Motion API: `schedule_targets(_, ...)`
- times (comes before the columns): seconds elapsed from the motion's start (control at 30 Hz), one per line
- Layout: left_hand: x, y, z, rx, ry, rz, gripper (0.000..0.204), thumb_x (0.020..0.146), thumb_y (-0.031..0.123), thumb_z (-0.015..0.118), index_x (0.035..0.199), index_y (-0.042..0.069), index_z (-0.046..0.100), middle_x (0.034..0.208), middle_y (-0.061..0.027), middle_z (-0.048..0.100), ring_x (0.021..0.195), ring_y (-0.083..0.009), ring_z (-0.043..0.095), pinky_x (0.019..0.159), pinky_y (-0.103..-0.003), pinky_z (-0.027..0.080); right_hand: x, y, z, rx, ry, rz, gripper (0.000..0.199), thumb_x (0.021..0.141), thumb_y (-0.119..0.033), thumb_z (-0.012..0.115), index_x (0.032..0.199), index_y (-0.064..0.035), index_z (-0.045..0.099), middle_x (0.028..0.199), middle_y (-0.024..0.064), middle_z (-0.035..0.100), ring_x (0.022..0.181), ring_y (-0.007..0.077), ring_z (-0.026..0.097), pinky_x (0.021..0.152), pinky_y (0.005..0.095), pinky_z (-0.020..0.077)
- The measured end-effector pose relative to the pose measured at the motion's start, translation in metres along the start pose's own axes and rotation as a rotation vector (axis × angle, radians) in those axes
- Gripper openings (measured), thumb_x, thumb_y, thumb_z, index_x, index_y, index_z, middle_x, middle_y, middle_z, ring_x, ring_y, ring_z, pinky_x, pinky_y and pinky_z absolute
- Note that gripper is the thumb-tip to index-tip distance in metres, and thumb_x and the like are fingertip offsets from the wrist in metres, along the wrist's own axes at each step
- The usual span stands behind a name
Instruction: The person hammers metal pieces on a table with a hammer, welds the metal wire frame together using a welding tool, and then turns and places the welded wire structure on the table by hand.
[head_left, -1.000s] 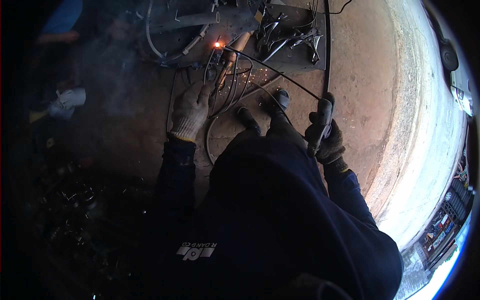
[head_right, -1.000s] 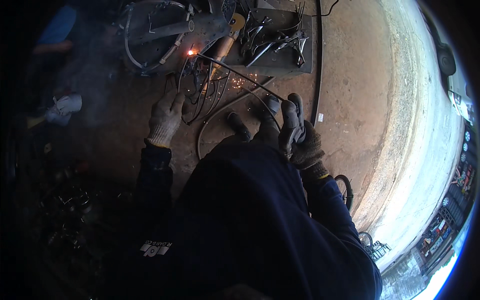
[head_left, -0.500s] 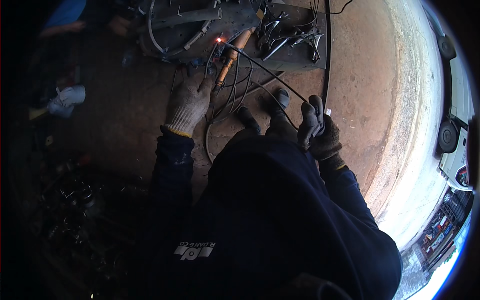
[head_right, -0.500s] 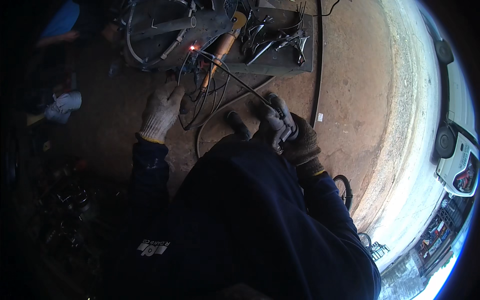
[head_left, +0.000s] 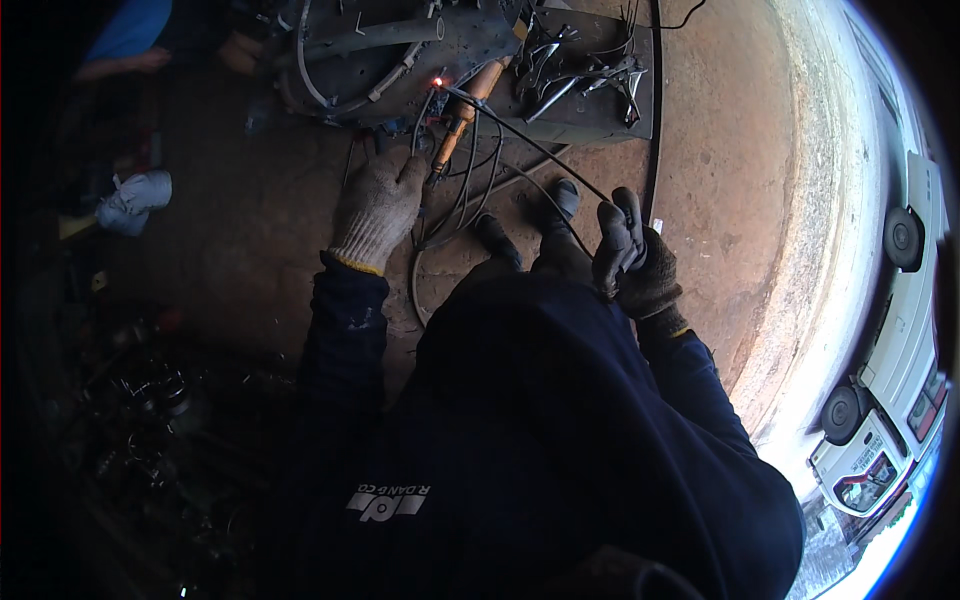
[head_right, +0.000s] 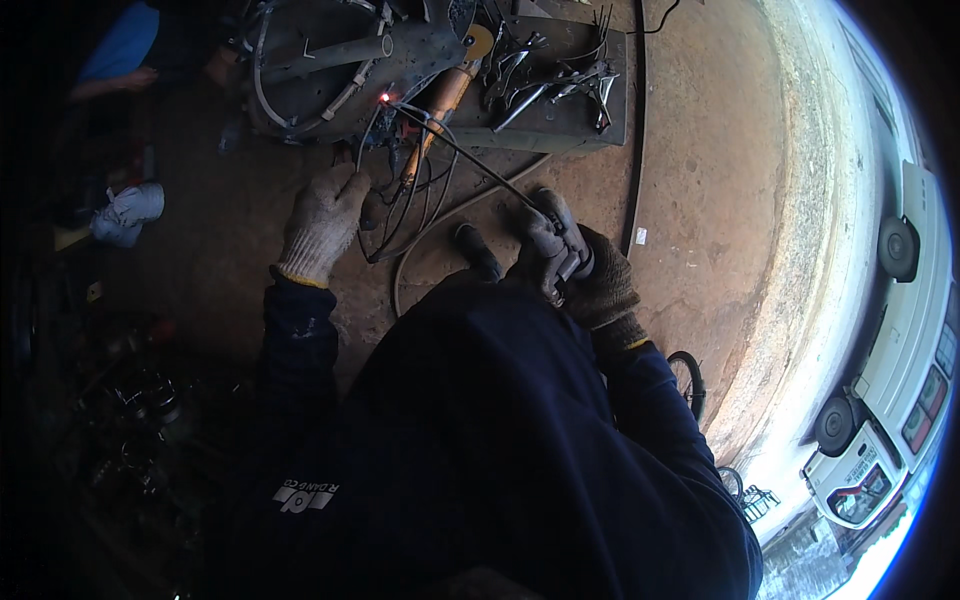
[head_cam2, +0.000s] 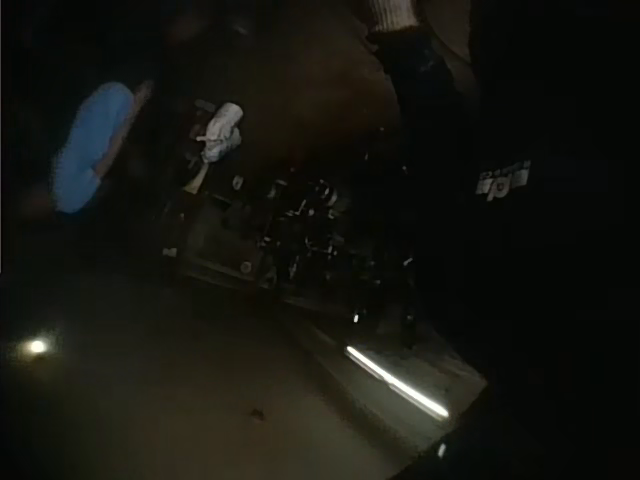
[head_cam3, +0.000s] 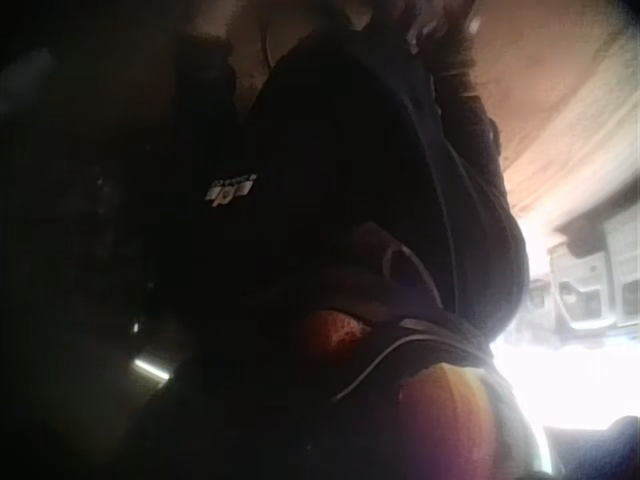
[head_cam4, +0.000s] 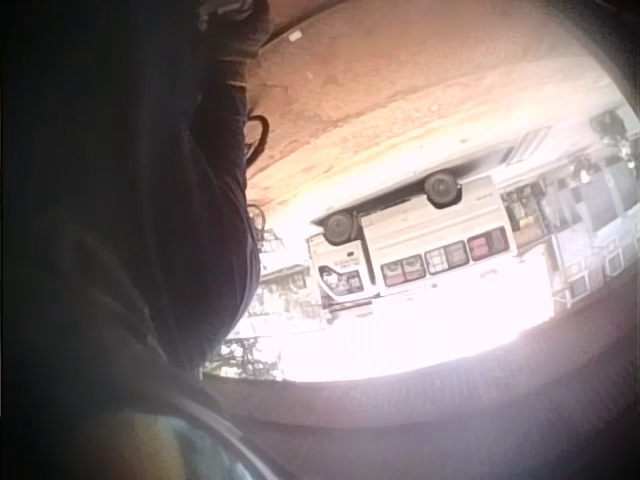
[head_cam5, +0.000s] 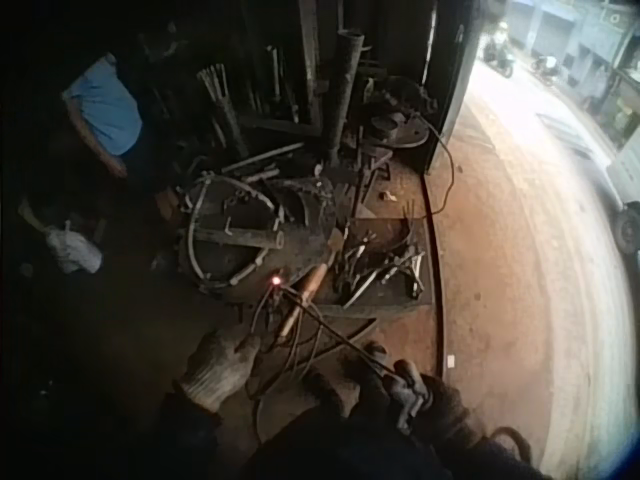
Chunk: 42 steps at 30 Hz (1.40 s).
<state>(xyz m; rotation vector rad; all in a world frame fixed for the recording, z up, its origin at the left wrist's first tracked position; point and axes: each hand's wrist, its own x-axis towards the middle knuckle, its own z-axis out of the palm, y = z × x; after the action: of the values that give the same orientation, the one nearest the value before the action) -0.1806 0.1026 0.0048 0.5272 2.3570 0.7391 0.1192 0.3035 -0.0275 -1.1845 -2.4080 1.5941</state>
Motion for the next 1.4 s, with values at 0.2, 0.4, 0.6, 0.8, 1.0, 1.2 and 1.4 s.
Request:
schedule_targets(0.2,0.002,-0.003,0.0,0.054,0.005,0.044,0.039,0.104,0.04,0.053,0.093,0.005,0.068,0.072,-0.0174,0.066,0.069,-0.0339,0.069,0.065,-0.045,0.052,0.0,-0.001,0.004,0.093,-0.002,0.004,0.066,0.075,-0.033,0.085,0.129,-0.0021,0.064,0.117,0.0171,0.072,0.111,0.0288,0.071,0.096,0.0392,0.0546)
schedule_targets(0.4,0.001,-0.001,-0.003,0.137,-0.011,0.003,0.041,0.104,0.04,0.053,0.093,0.004,0.069,0.072,-0.0165,0.066,0.069,-0.0337,0.069,0.065,-0.045,0.052,0.001,0.004,0.005,0.066,0.027,-0.035,0.062,0.075,-0.032,0.085,0.126,-0.0025,0.065,0.113,0.0163,0.074,0.107,0.0271,0.072,0.094,0.0383,0.055)
schedule_targets(0.6,-0.003,0.008,-0.001,-0.067,-0.004,-0.059,0.032,0.103,0.033,0.055,0.098,0.007,0.074,0.077,-0.0106,0.073,0.071,-0.025,0.071,0.067,-0.038,0.052,0.003,-0.02,-0.001,0.062,-0.05,-0.029,0.056,0.075,-0.032,0.083,0.122,-0.0059,0.069,0.108,0.0137,0.075,0.105,0.0277,0.073,0.092,0.0381,0.0553)
schedule_targets(0.8,0.002,-0.009,-0.001,0.036,0.057,0.188,0.031,0.102,0.031,0.057,0.099,0.006,0.074,0.078,-0.0117,0.073,0.073,-0.0268,0.072,0.068,-0.04,0.054,0.01,-0.01,0.002,0.018,-0.104,-0.154,0.059,0.088,-0.037,0.071,0.138,-0.0085,0.057,0.116,0.0134,0.07,0.107,0.0333,0.071,0.09,0.0416,0.0546)
schedule_targets(1.0,0.0,0.004,-0.003,0.004,0.03,0.025,0.035,0.103,0.032,0.056,0.084,0.004,0.064,0.067,-0.0154,0.061,0.063,-0.0321,0.065,0.059,-0.044,0.047,0.003,0.031,0.013,0.246,-0.002,-0.109,0.033,0.102,-0.026,0.057,0.127,-0.004,0.057,0.091,0.0098,0.067,0.074,0.0244,0.067,0.066,0.0341,0.0548)
schedule_targets(1.2,0.0,-0.008,-0.003,0.059,0.059,0.127,0.037,0.104,0.036,0.056,0.089,0.004,0.066,0.075,-0.019,0.065,0.071,-0.0376,0.067,0.062,-0.047,0.049,0.018,0.096,0.013,0.299,0.21,-0.027,0.043,0.106,-0.032,0.051,0.135,-0.0003,0.054,0.095,0.0124,0.068,0.072,0.0244,0.065,0.063,0.0332,0.0547)
schedule_targets(1.4,0.006,-0.037,0.007,0.032,0.047,0.136,0.036,0.104,0.037,0.054,0.094,0.005,0.068,0.081,-0.0219,0.066,0.077,-0.0425,0.067,0.066,-0.048,0.05,0.024,0.016,-0.016,0.456,0.39,-0.239,0.049,0.101,-0.03,0.062,0.14,-0.0019,0.052,0.099,0.0135,0.068,0.073,0.0239,0.066,0.057,0.0311,0.0533)
